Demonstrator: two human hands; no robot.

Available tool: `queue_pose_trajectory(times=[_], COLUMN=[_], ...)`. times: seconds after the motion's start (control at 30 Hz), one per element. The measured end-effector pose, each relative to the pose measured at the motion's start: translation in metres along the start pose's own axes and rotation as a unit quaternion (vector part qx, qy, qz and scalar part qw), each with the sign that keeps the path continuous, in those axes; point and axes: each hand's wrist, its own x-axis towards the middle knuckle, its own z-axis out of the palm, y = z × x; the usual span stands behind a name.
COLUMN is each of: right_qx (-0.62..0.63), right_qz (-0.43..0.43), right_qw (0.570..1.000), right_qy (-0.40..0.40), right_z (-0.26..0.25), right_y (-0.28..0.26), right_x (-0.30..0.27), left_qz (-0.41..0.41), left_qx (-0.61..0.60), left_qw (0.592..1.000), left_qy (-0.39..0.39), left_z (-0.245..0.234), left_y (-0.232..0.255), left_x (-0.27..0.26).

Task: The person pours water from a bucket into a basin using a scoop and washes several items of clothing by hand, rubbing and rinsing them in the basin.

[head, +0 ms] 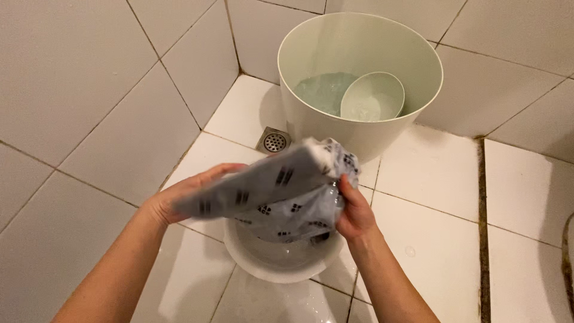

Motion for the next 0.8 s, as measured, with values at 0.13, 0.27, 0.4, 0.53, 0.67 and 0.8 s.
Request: queue_pose_trajectory(times=[0.13, 0.27, 0.4, 0.53, 0.67, 0.8], right_qx=[-0.044, -0.048, -0.076, -0.232, -0.368, -0.251], right_qz=[0.015, 0.051, 0.023, -0.014, 0.083, 0.112], right_qw=[0.999, 0.997, 0.996, 0.969, 0.874, 0.939], right_qy=[-0.012, -0.029, -0.044, 0.089, 0.305, 0.209], right_z=[0.013, 0.027, 0.039, 0.047, 0.045, 0.005], right_y=[0.013, 0.029, 0.015, -0.017, -0.049, -0.052], right_x=[0.012, 0.017, 0.026, 0.030, 0.039, 0.034], left_qz=[0.144, 0.375, 0.200, 0.193, 0.263, 0.255], left_qx=[0.236, 0.415, 0.406, 0.315, 0.226, 0.199], left_qw=[0.961, 0.812, 0.865, 0.909, 0.923, 0.933], left_qy=[-0.014, 0.165, 0.214, 0.192, 0.166, 0.160], left_z=[0.013, 0.063, 0.076, 0.076, 0.092, 0.102], left_y=[0.017, -0.005, -0.002, 0.006, 0.003, -0.003], left_x=[-0.001, 0.017, 0.002, -0.008, -0.008, 0.000])
